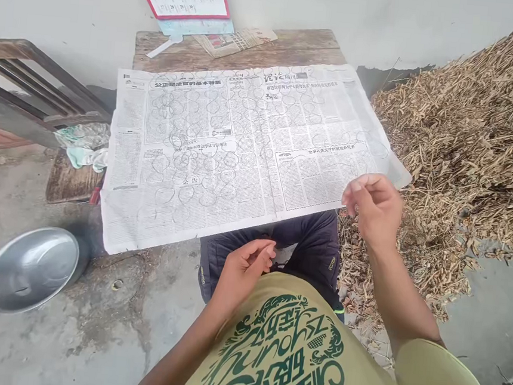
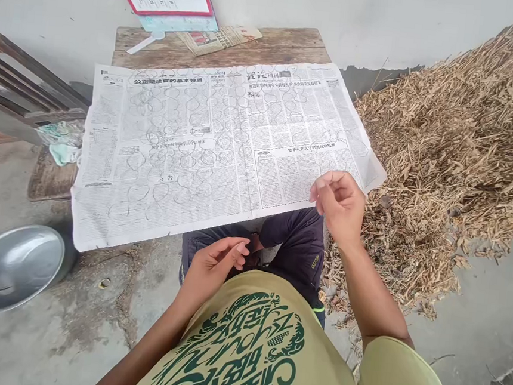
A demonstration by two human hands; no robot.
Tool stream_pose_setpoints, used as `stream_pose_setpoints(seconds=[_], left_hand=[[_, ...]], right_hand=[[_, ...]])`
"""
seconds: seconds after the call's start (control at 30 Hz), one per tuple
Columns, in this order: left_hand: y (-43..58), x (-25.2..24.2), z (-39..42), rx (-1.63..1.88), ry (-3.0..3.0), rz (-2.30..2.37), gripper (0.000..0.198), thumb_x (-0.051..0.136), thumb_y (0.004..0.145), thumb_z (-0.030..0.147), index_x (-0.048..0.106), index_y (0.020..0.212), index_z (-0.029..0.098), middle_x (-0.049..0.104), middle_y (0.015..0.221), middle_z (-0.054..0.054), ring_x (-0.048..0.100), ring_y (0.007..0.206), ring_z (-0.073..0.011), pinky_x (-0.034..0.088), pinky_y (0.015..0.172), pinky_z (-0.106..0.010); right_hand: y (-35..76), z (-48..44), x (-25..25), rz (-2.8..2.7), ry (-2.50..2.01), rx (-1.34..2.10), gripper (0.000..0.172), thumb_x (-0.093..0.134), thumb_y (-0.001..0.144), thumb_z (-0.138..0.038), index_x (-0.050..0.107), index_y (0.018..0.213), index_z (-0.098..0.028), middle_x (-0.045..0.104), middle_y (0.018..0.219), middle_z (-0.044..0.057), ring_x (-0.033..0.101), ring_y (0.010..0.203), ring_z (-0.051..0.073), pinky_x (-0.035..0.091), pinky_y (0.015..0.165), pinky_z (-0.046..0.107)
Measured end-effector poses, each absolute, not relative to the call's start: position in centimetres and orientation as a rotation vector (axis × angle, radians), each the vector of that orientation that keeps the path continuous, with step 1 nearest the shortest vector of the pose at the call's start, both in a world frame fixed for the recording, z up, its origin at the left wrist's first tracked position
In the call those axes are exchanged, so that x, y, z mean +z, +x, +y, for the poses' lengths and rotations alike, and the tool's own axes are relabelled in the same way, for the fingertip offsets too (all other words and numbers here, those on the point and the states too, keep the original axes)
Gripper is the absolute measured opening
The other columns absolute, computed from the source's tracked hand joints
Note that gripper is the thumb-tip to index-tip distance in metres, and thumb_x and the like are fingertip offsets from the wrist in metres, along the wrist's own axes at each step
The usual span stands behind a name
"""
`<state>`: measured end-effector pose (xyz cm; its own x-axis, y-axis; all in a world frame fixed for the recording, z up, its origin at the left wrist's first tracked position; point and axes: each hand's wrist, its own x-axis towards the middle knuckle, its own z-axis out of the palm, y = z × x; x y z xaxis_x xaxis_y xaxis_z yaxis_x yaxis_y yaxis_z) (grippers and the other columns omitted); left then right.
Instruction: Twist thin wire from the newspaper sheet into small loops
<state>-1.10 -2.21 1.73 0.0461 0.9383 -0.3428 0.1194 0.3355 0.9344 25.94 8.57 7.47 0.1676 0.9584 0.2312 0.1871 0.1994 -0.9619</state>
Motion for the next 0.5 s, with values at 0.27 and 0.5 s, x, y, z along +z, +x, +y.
stream_pose_setpoints(seconds=[0.27,0.5], left_hand=[[1.6,4.3,0.9,1.045,0.817,1.072,0.038,0.084,0.095,0.043,0.084,0.127,0.024,0.079,0.091,-0.004,0.067,0.066,-0.0133,0.061,0.065,-0.029],[2.9,3.3,1.7,1.255,0.578,1.05,0.024,0.093,0.087,0.039,0.09,0.104,0.022,0.073,0.078,-0.001,0.06,0.064,-0.0104,0.052,0.056,-0.023]], right_hand=[[20.4,5.3,5.4,-1.011,-1.041,1.398,0.025,0.078,0.098,-0.044,0.062,0.094,-0.026,0.069,0.083,0.002,0.062,0.062,0.015,0.041,0.042,0.025],[17.5,2.9,3.4,-0.749,-0.98,1.622,0.028,0.086,0.091,-0.042,0.067,0.088,-0.022,0.071,0.083,0.001,0.061,0.063,0.012,0.041,0.043,0.021]])
